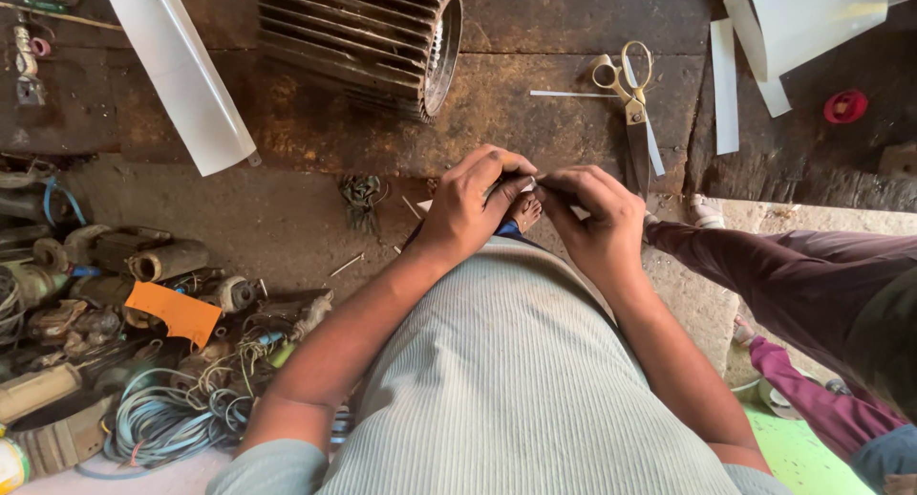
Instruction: The person repeatedly measures, cuts, and inserts white plastic strips into the slots of a cylindrical metal air filter. They use shears to trim the strips and press them into place, rotating the filter as needed to access different slots.
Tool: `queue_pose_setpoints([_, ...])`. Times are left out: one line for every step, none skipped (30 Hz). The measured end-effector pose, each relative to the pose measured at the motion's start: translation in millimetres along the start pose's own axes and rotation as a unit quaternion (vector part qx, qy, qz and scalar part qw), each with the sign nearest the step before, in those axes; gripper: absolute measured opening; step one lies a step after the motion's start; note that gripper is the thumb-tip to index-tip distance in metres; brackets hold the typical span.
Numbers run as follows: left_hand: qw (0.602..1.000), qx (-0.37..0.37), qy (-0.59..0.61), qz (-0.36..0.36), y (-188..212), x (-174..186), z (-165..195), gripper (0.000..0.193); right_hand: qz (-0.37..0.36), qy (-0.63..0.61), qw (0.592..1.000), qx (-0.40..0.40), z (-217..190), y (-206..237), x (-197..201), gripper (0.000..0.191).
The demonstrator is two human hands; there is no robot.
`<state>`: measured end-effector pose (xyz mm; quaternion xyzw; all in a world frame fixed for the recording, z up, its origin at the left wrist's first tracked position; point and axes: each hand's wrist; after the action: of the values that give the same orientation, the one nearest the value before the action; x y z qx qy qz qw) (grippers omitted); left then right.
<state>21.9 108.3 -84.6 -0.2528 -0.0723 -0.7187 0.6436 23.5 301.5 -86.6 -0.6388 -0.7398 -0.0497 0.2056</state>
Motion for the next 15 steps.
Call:
queue_pose_setpoints([1.0,-0.012,-0.006,0.015,-0.8,1.7,2.4,0.018,-0.003,-0.008,1.0,0.013,-2.2,-0.5,0.2,0.015])
queue_pose_setpoints([0.999,-0.024,-0.009,0.027,-0.4,2.8,4.9,0.018,-0.005,-0.028,1.0,0.006,-4.5,-1.1,0.4,0.016])
queue_pose_setpoints([0.999,-0.034,-0.007,0.037,1.1,1.7,7.7,0.017,-0.008,-0.046,0.999,-0.006,-6.9,-1.7,1.2,0.017])
queue_pose_setpoints([0.999,-0.033,-0.007,0.04,2.4,0.3,9.8,0.017,-0.009,-0.061,0.998,-0.018,-9.3,-2.0,2.1,0.018])
queue_pose_setpoints([0.998,-0.035,-0.005,0.043,3.7,-0.3,10.9,0.018,-0.003,-0.046,0.999,-0.007,-11.7,-2.1,2.7,0.018])
queue_pose_setpoints([0.998,-0.037,-0.004,0.046,4.9,-1.1,11.3,0.018,0.002,-0.03,1.0,0.006,-13.8,-1.9,3.2,0.018])
queue_pose_setpoints([0.998,-0.036,0.0,0.046,5.8,-1.3,11.2,0.017,0.008,-0.015,1.0,0.02,-15.5,-1.3,3.1,0.017])
queue_pose_setpoints([0.998,-0.035,0.003,0.047,6.8,-0.9,10.5,0.017,0.017,0.005,0.999,0.037,-16.8,-0.4,2.9,0.017])
queue_pose_setpoints([0.998,-0.034,0.003,0.048,8.0,0.1,9.8,0.016,0.025,0.024,0.998,0.055,-17.6,0.8,1.7,0.017])
queue_pose_setpoints([0.998,-0.034,0.013,0.043,8.6,1.1,8.6,0.017,0.033,0.041,0.996,0.074,-17.7,1.8,-0.2,0.016])
queue_pose_setpoints([0.998,-0.033,0.021,0.039,9.0,2.3,7.4,0.017,0.04,0.054,0.994,0.08,-17.3,2.8,-2.5,0.016])
queue_pose_setpoints([0.999,-0.031,0.028,0.036,9.7,3.8,6.1,0.017,0.045,0.066,0.993,0.085,-16.2,3.4,-5.4,0.017])
queue_pose_setpoints([0.998,-0.022,0.045,0.024,9.9,4.7,4.9,0.017,0.05,0.077,0.992,0.089,-15.1,3.9,-8.9,0.017])
queue_pose_setpoints([0.998,-0.012,0.063,0.012,9.7,4.2,3.8,0.017,0.064,0.01,0.996,0.055,-13.8,4.0,-13.2,0.014])
queue_pose_setpoints([0.997,-0.002,0.081,0.003,9.4,3.6,2.7,0.017,0.077,-0.058,0.995,0.021,-12.5,3.6,-17.8,0.011])
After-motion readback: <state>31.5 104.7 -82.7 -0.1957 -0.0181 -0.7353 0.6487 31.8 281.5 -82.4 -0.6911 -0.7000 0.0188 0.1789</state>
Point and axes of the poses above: each hand's wrist, its own y-axis away from the middle knuckle, its own x-axis out of the back of the hand, z = x × y, and after that the axes turned 2 degrees about z, right-handed
